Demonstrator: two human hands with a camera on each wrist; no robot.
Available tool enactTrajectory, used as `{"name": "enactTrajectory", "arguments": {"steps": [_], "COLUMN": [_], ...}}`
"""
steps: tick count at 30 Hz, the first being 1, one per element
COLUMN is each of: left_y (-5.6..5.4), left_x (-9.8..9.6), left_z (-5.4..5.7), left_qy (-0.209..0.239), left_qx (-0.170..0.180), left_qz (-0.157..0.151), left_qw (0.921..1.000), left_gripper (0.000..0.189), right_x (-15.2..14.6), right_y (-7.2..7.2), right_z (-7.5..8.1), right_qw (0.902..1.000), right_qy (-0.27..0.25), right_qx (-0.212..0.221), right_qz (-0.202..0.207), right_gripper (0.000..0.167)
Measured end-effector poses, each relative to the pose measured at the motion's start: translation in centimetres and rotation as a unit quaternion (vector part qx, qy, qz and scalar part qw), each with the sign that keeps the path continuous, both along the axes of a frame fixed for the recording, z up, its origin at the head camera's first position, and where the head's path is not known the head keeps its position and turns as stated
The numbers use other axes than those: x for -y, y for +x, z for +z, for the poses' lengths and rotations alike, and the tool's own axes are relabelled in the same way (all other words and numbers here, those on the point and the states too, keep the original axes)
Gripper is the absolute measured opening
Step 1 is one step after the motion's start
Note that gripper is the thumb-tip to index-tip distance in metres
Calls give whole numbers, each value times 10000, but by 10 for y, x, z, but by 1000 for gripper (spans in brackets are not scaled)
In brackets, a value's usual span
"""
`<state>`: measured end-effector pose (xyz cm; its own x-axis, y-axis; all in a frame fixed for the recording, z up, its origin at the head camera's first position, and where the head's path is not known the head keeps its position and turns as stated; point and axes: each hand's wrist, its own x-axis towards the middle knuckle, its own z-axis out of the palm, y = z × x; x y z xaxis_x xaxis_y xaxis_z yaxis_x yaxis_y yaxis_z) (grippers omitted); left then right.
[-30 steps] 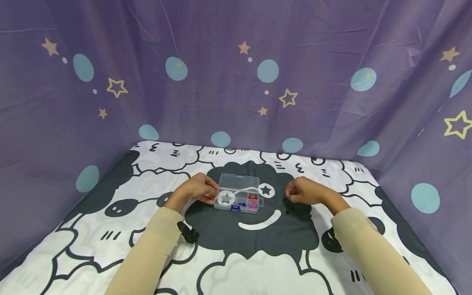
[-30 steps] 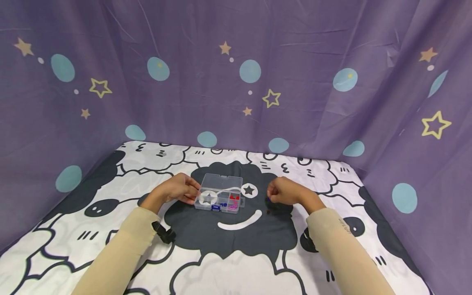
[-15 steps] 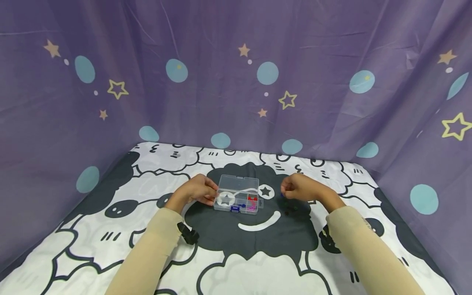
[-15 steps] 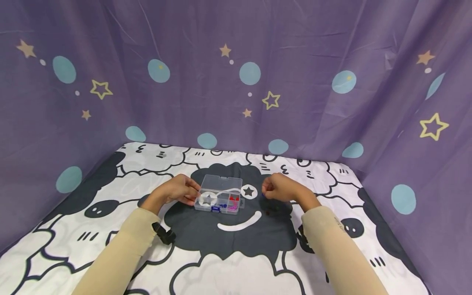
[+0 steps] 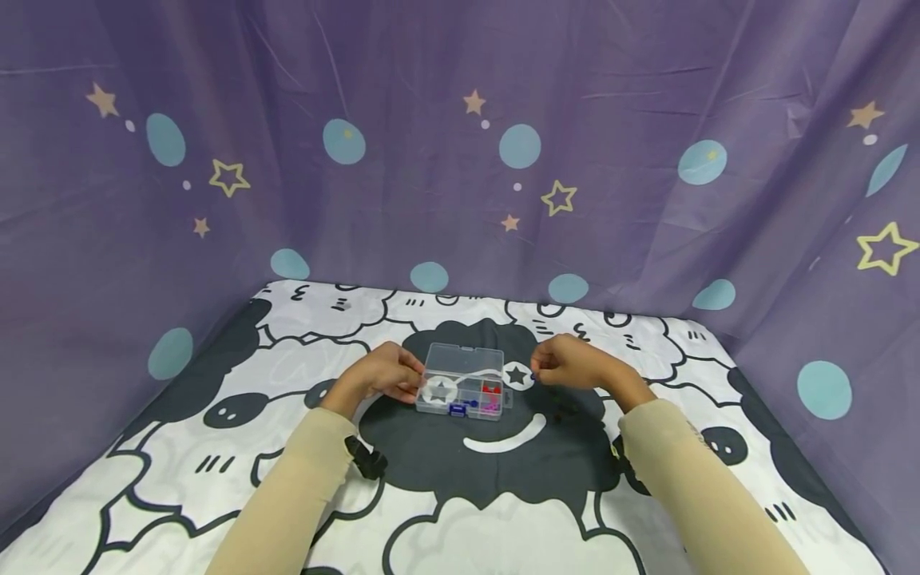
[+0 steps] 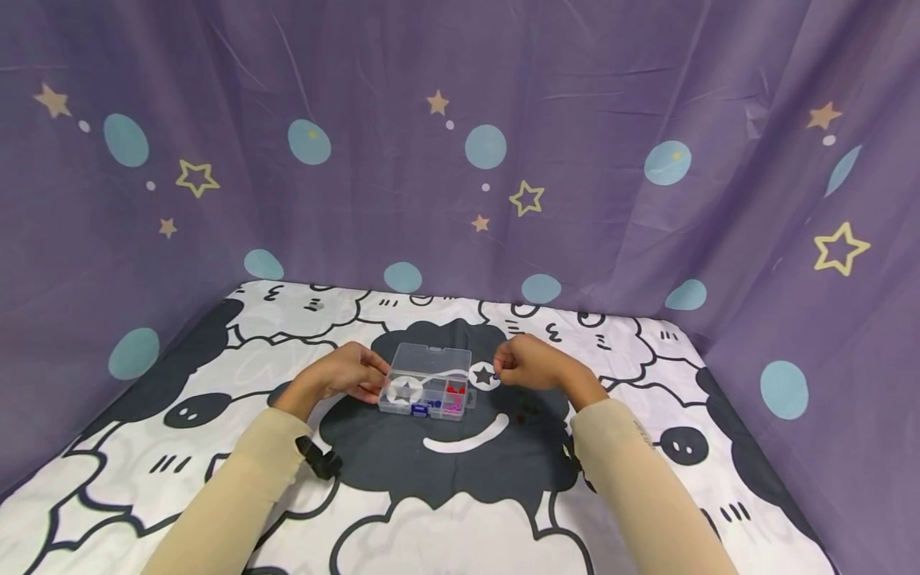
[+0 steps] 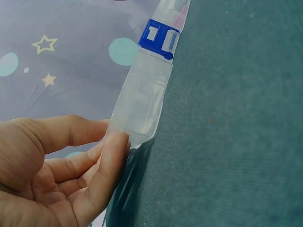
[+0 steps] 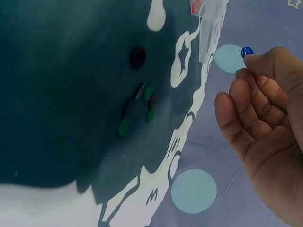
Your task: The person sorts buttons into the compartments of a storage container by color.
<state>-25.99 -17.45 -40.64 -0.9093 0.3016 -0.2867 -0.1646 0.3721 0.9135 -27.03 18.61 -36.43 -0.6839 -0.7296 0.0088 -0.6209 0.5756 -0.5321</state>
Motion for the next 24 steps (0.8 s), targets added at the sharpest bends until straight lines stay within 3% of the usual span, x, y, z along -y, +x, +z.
{"name": "enactTrajectory", "arguments": {"steps": [11,24], "left_y": [0,2], "left_x": [0,-1], "left_z": [1,2], "left_qy": [13,-29], "left_qx": [13,12], "left_qz": [26,46], "left_qw": [10000,10000], "left_gripper": [26,26], "right_x": [21,47], "right_y": [0,5], "right_z": [4,0], "right_qw": [9999,9995], "right_qy": [-13,-11], "right_qx": [-150,155], "right_qz": [79,280], "right_gripper": [7,9]}}
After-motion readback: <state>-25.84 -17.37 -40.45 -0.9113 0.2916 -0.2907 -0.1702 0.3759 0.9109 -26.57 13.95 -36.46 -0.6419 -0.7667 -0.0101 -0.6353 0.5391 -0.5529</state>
